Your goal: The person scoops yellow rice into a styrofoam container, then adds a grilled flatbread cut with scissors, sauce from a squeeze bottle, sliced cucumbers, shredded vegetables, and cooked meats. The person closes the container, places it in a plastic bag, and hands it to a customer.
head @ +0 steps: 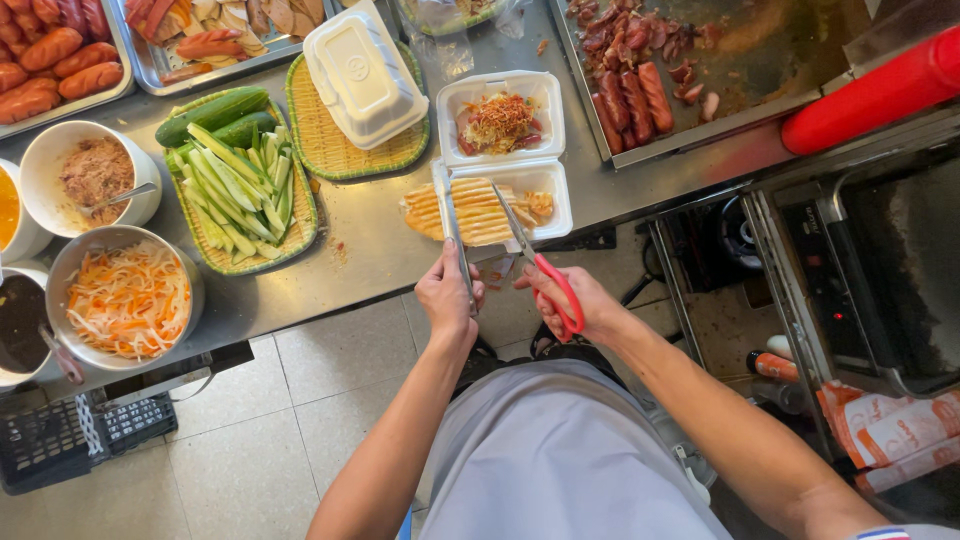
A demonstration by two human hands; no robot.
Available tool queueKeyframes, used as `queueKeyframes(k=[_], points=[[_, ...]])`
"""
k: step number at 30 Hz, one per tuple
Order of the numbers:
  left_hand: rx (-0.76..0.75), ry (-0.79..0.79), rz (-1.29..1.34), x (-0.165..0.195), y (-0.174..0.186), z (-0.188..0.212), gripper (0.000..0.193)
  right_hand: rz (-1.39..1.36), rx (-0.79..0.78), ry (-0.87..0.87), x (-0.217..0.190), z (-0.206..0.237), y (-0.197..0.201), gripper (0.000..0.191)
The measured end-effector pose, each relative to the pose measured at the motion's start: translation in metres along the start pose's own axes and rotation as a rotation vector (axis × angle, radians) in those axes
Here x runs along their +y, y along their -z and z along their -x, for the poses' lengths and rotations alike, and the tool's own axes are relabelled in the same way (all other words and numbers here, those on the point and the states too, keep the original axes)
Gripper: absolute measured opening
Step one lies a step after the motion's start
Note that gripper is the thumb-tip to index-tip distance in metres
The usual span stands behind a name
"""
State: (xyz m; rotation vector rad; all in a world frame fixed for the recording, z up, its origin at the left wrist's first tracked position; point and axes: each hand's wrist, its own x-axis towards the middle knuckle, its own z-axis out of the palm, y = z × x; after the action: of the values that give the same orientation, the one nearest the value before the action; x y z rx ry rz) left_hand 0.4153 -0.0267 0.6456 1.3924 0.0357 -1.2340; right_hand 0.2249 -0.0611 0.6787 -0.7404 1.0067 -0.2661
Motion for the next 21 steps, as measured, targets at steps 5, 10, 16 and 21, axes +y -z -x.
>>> queueKeyframes(k=[5, 10, 16, 21], points=[[0.045, -0.023, 0.080, 0.012, -0.002, -0.011, 0.035, -0.072, -0.082, -0.084, 0.003, 0.011, -0.002, 0.065], [0.005, -0.060, 0.057, 0.001, -0.018, -0.002, 0.040, -0.062, -0.101, -0.132, -0.005, 0.012, -0.008, 0.061], [-0.016, -0.092, 0.024, -0.004, -0.017, -0.003, 0.044, 0.012, -0.070, -0.046, -0.003, 0.009, -0.008, 0.056], [-0.055, -0.096, -0.064, -0.013, -0.017, 0.008, 0.050, -0.131, -0.084, -0.012, -0.003, -0.009, 0.001, 0.055]])
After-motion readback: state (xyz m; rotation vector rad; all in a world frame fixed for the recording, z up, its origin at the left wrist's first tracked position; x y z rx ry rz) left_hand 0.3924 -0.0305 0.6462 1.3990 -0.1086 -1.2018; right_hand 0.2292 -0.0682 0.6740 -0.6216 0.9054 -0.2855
